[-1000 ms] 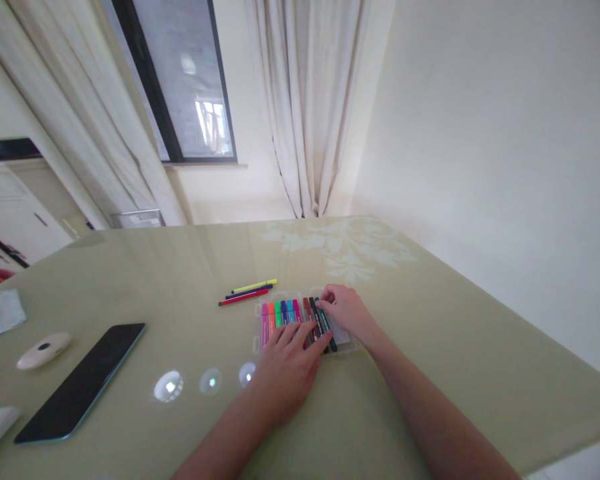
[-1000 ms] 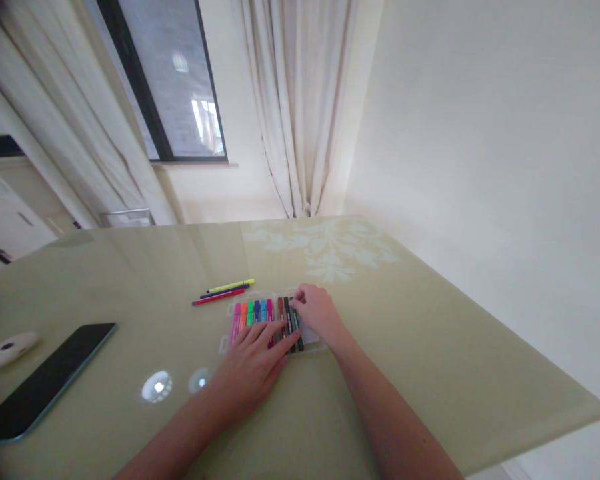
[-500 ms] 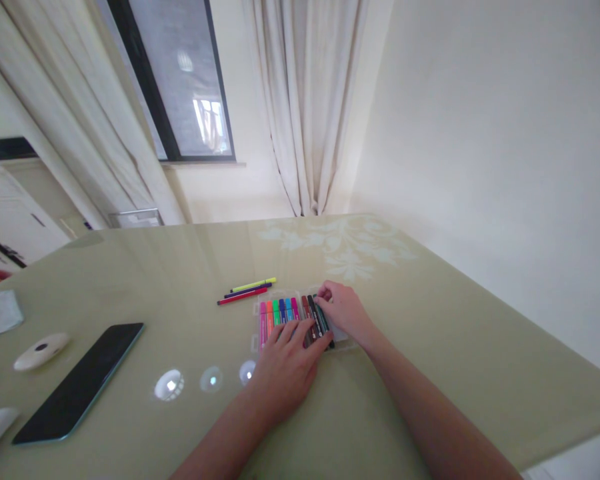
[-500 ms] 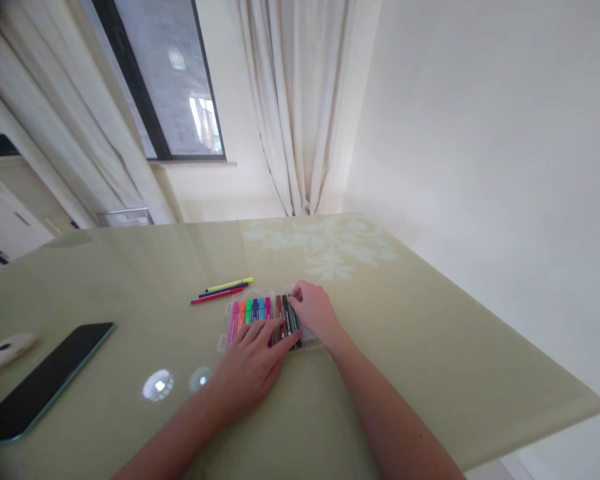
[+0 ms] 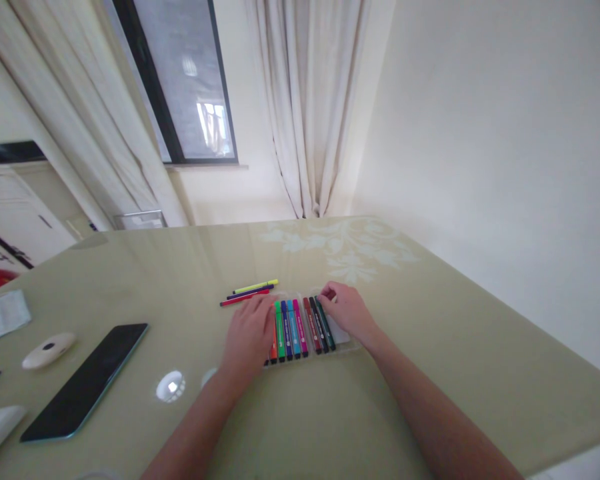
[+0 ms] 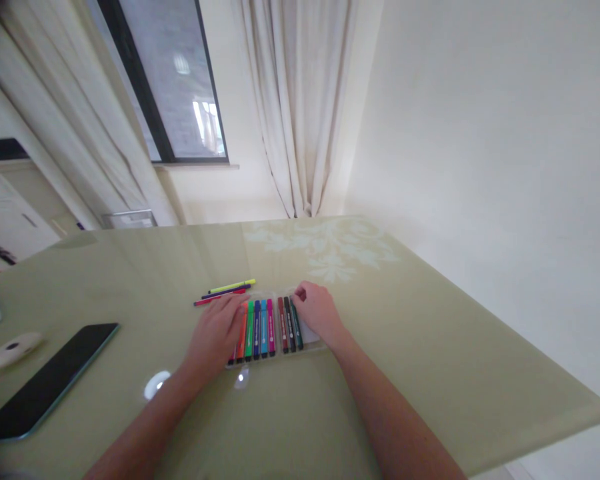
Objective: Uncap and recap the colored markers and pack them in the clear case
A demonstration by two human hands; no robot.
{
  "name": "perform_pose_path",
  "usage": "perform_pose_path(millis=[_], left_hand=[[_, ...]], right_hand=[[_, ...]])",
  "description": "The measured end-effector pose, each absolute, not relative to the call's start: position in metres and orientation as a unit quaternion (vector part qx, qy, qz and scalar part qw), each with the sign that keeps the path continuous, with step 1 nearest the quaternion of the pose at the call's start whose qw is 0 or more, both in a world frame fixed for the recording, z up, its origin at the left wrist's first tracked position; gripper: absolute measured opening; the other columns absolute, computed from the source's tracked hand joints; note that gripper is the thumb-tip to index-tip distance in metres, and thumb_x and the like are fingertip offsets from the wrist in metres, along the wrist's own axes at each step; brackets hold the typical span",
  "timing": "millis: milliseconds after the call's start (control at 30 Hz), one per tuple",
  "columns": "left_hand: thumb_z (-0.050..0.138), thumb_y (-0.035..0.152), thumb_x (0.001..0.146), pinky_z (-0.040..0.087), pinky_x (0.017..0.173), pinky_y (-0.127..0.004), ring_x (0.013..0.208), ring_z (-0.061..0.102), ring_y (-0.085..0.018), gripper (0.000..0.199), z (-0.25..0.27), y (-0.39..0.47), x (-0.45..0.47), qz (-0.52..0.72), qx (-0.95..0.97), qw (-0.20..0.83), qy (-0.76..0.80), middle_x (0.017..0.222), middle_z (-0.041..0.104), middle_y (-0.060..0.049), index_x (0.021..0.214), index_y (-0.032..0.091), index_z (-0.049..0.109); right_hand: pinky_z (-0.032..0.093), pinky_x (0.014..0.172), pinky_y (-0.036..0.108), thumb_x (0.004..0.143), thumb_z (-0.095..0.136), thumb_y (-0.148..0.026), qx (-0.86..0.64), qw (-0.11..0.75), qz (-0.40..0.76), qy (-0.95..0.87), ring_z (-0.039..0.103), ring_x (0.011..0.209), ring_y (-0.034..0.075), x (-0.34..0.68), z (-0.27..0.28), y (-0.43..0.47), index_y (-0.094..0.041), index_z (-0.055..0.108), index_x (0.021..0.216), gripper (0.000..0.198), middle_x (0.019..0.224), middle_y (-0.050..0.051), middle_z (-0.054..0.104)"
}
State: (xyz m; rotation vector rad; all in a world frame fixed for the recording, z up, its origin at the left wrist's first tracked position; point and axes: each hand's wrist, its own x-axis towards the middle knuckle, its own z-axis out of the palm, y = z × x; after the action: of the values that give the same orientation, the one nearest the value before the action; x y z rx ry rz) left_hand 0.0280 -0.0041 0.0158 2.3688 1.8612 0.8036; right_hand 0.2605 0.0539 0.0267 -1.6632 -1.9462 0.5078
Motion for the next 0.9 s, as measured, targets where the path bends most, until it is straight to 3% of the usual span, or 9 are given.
perform_pose_path(millis=[167, 433, 533, 633, 767, 900], left_hand=[[0.04, 0.026, 0.102, 0.048, 0.095, -0.049, 0.117, 0.056, -0.033, 0.038, 0.009, 0.012, -0.011, 0.153, 0.65, -0.068, 0.741, 0.13, 0.065, -0.013, 0.133, 0.017, 0.06], [0.036, 0.033, 0.104, 0.047, 0.088, -0.048, 0.109, 0.058, -0.035, 0.035, 0.009, 0.016, -0.016, 0.147, 0.638, -0.071, 0.753, 0.113, 0.069, -0.014, 0.107, 0.018, 0.067], [0.031, 0.035, 0.104, 0.049, 0.084, -0.042, 0.096, 0.065, -0.029, 0.038, 0.014, 0.014, -0.004, 0.252, 0.657, 0.024, 0.71, 0.102, 0.071, -0.011, 0.105, 0.018, 0.065], [0.031, 0.042, 0.104, 0.049, 0.074, -0.034, 0.082, 0.067, -0.024, 0.039, 0.021, 0.004, 0.019, 0.352, 0.675, 0.153, 0.63, 0.09, 0.071, -0.006, 0.1, 0.021, 0.064], [0.034, 0.044, 0.104, 0.047, 0.069, -0.031, 0.072, 0.063, -0.021, 0.039, 0.027, -0.012, 0.046, 0.376, 0.701, 0.217, 0.566, 0.078, 0.068, -0.002, 0.094, 0.022, 0.064], [0.032, 0.047, 0.104, 0.045, 0.065, -0.03, 0.063, 0.059, -0.019, 0.042, 0.029, -0.021, 0.057, 0.384, 0.697, 0.267, 0.544, 0.07, 0.064, 0.0, 0.091, 0.023, 0.064]], right_hand=[[0.044, 0.072, 0.028, 0.09, 0.063, -0.022, -0.613, 0.278, 0.18, -0.718, 0.066, 0.077, 0.017, 0.259, 0.028, 0.054, -0.019, 0.071, 0.083, 0.011, 0.085, 0.005, 0.075], [0.044, 0.072, 0.029, 0.091, 0.064, -0.023, -0.6, 0.306, 0.186, -0.715, 0.065, 0.076, 0.017, 0.258, 0.031, 0.051, -0.019, 0.071, 0.083, 0.012, 0.083, 0.004, 0.075], [0.045, 0.072, 0.029, 0.092, 0.064, -0.028, -0.562, 0.336, 0.23, -0.72, 0.065, 0.076, 0.017, 0.253, 0.033, 0.048, -0.019, 0.072, 0.083, 0.015, 0.082, 0.003, 0.074], [0.045, 0.065, 0.027, 0.094, 0.062, -0.038, -0.496, 0.366, 0.353, -0.703, 0.061, 0.069, 0.015, 0.244, 0.034, 0.043, -0.019, 0.073, 0.087, 0.023, 0.08, 0.002, 0.071], [0.04, 0.053, 0.024, 0.092, 0.064, -0.05, -0.415, 0.41, 0.507, -0.634, 0.051, 0.056, 0.011, 0.234, 0.034, 0.038, -0.02, 0.069, 0.089, 0.03, 0.07, -0.003, 0.062], [0.034, 0.049, 0.022, 0.086, 0.07, -0.055, -0.393, 0.442, 0.561, -0.579, 0.047, 0.054, 0.01, 0.233, 0.035, 0.037, -0.019, 0.064, 0.084, 0.037, 0.065, -0.005, 0.058]])
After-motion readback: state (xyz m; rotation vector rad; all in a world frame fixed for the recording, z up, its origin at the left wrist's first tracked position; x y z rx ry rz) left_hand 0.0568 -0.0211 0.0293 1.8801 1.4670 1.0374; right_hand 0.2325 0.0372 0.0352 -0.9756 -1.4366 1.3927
